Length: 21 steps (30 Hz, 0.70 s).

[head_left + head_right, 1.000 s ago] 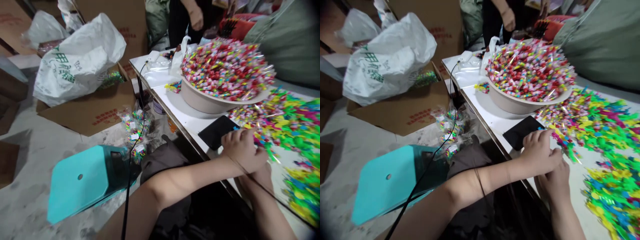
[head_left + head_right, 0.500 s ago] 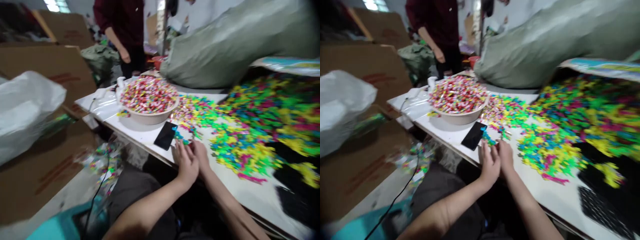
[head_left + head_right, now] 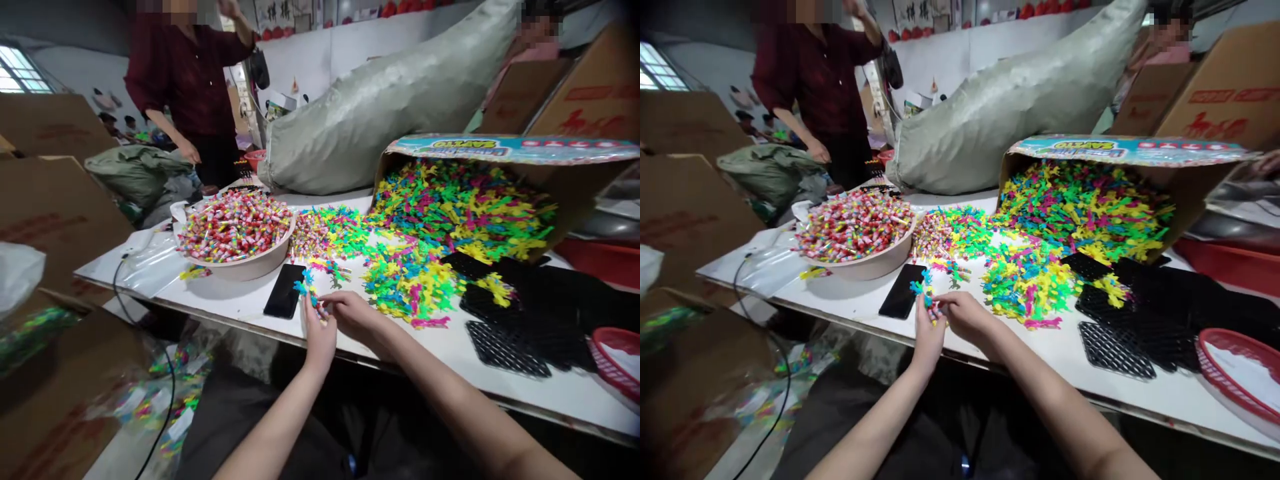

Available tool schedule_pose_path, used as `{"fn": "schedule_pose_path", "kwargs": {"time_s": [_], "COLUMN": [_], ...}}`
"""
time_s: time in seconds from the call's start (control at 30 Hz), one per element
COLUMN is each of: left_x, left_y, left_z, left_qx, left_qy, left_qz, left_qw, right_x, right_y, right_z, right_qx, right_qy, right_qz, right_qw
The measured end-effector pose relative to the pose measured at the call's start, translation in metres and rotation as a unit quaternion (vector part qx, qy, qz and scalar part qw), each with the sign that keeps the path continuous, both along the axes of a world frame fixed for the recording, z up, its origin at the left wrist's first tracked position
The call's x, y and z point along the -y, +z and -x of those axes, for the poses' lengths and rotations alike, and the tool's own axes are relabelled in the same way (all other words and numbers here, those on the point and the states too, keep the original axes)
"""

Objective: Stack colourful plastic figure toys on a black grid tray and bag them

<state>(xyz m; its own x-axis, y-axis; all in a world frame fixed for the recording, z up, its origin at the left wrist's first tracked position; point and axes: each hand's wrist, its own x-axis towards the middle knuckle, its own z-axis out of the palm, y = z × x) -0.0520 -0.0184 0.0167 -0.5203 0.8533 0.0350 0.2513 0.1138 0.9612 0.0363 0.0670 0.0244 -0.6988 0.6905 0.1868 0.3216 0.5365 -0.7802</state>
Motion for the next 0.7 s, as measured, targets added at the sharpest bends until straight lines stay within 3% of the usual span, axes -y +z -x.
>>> {"fn": "schedule_pose_path", "kwargs": {"time_s": [0.07, 0.17, 0.27, 0.37, 0.53, 0.63, 0.7], "left_x": [0.000, 0.000, -0.003, -0.017, -0.048, -0.055, -0.055], "left_y": [0.004, 0.009, 0.013, 0.018, 0.040, 0.050, 0.051], "left_z": [-0.002, -0.009, -0.013, -0.012, 0.001, 0.018, 0.033], "left_qx": [-0.009, -0.040, -0.069, -0.076, -0.105, -0.129, -0.086], "left_qy": [-0.002, 0.008, 0.010, -0.007, -0.008, 0.032, 0.053], "left_qz": [0.022, 0.034, 0.003, -0.023, -0.083, -0.113, -0.108], "left_qw": [1.000, 0.999, 0.998, 0.997, 0.991, 0.985, 0.989], "right_x": [-0.013, -0.030, -0.038, -0.040, -0.044, -0.049, -0.053], "right_y": [0.008, 0.015, 0.011, 0.005, 0.012, 0.022, 0.027], "right_z": [-0.012, -0.025, -0.030, -0.029, -0.036, -0.048, -0.057], "right_qx": [0.010, 0.083, 0.198, 0.221, 0.144, 0.102, 0.049], "right_qy": [-0.059, -0.194, -0.225, -0.234, -0.309, -0.357, -0.402], "right_qz": [-0.068, -0.212, -0.263, -0.262, -0.209, -0.166, -0.127], "right_qw": [0.996, 0.954, 0.917, 0.910, 0.917, 0.913, 0.906]}}
